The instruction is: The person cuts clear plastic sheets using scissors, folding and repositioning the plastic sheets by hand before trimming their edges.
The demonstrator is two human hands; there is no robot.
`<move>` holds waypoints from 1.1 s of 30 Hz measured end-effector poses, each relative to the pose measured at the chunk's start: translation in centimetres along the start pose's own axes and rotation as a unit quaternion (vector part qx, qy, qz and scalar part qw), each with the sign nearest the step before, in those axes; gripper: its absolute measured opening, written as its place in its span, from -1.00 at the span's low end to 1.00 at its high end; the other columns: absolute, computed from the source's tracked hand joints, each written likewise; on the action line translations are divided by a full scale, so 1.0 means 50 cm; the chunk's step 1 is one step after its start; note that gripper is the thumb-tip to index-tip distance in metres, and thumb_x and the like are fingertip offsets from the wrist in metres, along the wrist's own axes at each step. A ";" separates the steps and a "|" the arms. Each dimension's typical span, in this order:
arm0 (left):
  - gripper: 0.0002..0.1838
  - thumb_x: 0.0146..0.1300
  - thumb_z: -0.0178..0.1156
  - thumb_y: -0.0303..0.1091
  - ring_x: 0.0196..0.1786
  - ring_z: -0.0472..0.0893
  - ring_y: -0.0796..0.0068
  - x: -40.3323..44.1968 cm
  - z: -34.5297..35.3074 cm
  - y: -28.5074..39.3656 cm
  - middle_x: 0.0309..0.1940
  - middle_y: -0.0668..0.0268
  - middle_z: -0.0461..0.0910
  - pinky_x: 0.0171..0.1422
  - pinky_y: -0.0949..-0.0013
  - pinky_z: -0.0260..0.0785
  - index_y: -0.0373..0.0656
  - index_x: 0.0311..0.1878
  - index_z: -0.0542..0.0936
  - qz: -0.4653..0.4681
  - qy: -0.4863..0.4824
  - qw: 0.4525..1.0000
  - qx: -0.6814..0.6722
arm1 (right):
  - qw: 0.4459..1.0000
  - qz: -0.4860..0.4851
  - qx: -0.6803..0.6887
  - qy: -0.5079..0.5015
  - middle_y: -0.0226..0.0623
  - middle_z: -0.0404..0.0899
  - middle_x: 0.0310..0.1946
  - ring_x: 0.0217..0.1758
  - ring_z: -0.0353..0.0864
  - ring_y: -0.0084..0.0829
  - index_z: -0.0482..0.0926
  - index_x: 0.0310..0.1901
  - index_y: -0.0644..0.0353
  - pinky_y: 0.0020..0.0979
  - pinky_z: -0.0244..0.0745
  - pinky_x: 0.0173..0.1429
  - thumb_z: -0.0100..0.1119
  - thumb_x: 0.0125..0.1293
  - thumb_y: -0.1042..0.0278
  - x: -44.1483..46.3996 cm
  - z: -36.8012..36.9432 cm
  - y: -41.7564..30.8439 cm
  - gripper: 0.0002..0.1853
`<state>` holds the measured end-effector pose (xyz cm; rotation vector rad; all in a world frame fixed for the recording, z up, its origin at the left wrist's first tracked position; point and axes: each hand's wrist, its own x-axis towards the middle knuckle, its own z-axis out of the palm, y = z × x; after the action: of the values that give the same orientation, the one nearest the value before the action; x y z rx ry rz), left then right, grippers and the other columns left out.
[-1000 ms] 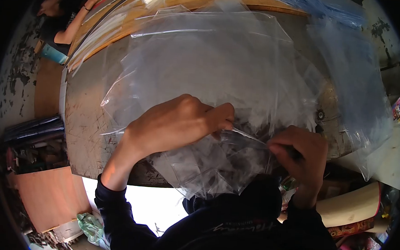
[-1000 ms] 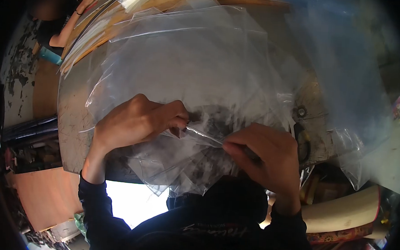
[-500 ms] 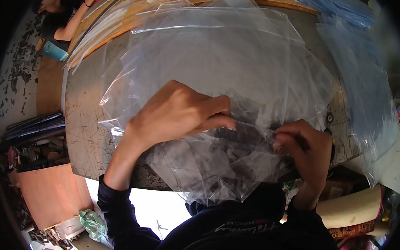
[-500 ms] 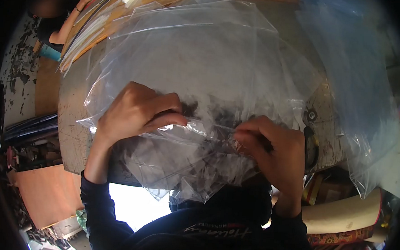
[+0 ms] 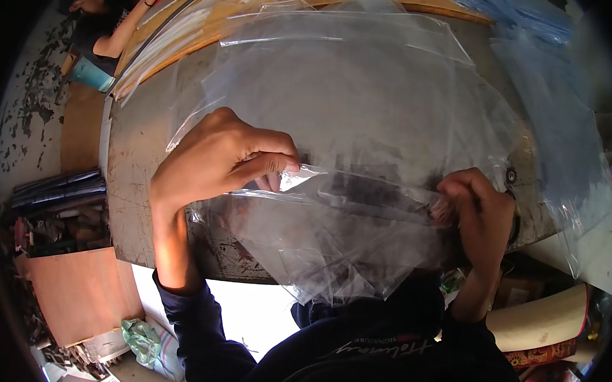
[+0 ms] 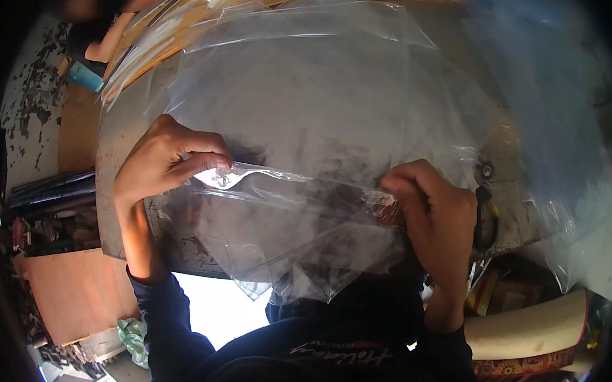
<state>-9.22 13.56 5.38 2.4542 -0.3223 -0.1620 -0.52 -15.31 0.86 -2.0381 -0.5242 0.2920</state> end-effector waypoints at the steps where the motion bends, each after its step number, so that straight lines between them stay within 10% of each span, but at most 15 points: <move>1: -0.94 0.14 0.23 -0.44 -0.47 0.66 0.35 -0.001 0.002 0.001 -0.54 0.27 0.64 -0.41 0.43 0.39 -0.22 -0.37 0.63 -0.001 0.010 1.000 0.016 | 0.999 -0.035 0.027 -0.024 -0.30 0.61 -0.57 -0.51 0.64 -0.59 0.57 -0.34 0.30 -0.63 0.44 -0.45 0.16 0.21 0.53 -0.003 0.000 -0.003 -0.95; 11: -0.93 0.07 0.23 -0.34 -0.51 0.51 0.41 -0.057 -0.085 0.159 -0.55 0.43 0.55 -0.19 0.36 0.23 -0.08 -0.43 0.56 -0.009 0.220 0.855 0.470 | 0.961 -0.246 0.064 -0.112 -0.26 0.62 -0.52 -0.49 0.67 -0.44 0.43 -0.26 0.26 -0.49 0.50 -0.46 0.08 0.29 0.40 -0.013 0.023 -0.053 -0.89; 18: -0.87 0.04 0.28 -0.31 -0.40 0.53 0.47 -0.108 -0.247 0.322 -0.49 0.36 0.56 0.34 0.14 -0.06 -0.15 -0.46 0.61 -0.102 0.158 0.793 0.580 | 0.867 -0.321 0.327 -0.194 -0.32 0.61 -0.55 -0.52 0.66 -0.52 0.41 -0.23 0.26 -0.59 0.50 -0.54 -0.08 0.40 0.38 -0.041 0.206 -0.161 -0.87; 22: -0.87 -0.02 0.30 -0.30 -0.28 0.55 0.44 -0.062 -0.318 0.397 -0.44 0.34 0.53 0.35 0.07 -0.04 -0.13 -0.45 0.60 0.013 0.063 0.785 0.617 | 0.788 -0.274 0.462 -0.299 -0.31 0.59 -0.58 -0.53 0.66 -0.51 0.34 -0.21 0.24 -0.54 0.52 -0.51 -0.14 0.43 0.36 -0.104 0.236 -0.230 -0.87; 23: -0.85 -0.03 0.30 -0.27 -0.23 0.54 0.41 -0.044 -0.332 0.392 -0.42 0.34 0.52 0.36 0.07 -0.02 -0.13 -0.44 0.59 0.112 0.037 0.778 0.617 | 0.772 -0.293 0.483 -0.291 -0.34 0.55 -0.61 -0.54 0.66 -0.50 0.33 -0.20 0.23 -0.52 0.51 -0.52 -0.13 0.43 0.38 -0.115 0.229 -0.236 -0.89; 26: -0.78 -0.01 0.27 -0.19 -0.02 0.47 0.34 0.094 -0.278 0.394 -0.29 0.31 0.50 0.36 0.07 -0.03 -0.13 -0.38 0.57 0.013 -0.073 0.792 0.606 | 0.851 -0.263 0.385 -0.242 -0.37 0.49 -0.68 -0.66 0.56 -0.54 0.37 -0.22 0.21 -0.52 0.42 -0.58 -0.06 0.39 0.43 -0.127 0.167 -0.219 -0.94; 29: -0.77 0.14 0.20 -0.24 0.13 0.45 0.30 0.205 -0.172 0.337 -0.04 0.28 0.51 0.40 0.12 0.00 -0.17 -0.22 0.59 -0.019 -0.149 0.786 0.600 | 0.939 -0.311 0.142 0.035 -0.41 0.38 -0.77 -0.76 0.42 -0.56 0.44 -0.31 0.18 -0.49 0.29 -0.65 0.10 0.29 0.41 -0.112 0.121 -0.136 -0.93; 31: -0.74 0.20 0.16 -0.27 0.09 0.50 0.27 0.215 -0.098 0.183 0.04 0.26 0.49 0.26 0.23 0.25 -0.20 -0.11 0.58 0.257 0.049 0.812 0.522 | 0.962 -0.244 0.039 0.115 -0.37 0.39 -0.78 -0.78 0.42 -0.51 0.46 -0.36 0.19 -0.49 0.29 -0.65 0.14 0.26 0.43 -0.096 0.090 -0.085 -0.92; 33: -0.67 0.19 0.17 -0.21 0.08 0.50 0.26 0.187 -0.018 0.206 0.07 0.23 0.47 0.20 0.24 0.29 -0.22 -0.07 0.55 0.218 0.010 0.880 0.422 | 0.964 -0.214 0.021 0.154 -0.33 0.35 -0.83 -0.83 0.40 -0.37 0.43 -0.36 0.19 -0.40 0.28 -0.70 0.12 0.26 0.39 -0.078 0.077 -0.023 -0.89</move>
<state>-1.99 3.75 12.14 3.1266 -1.1198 0.2611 -5.83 -13.76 -0.08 -1.8272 -0.7331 -0.2682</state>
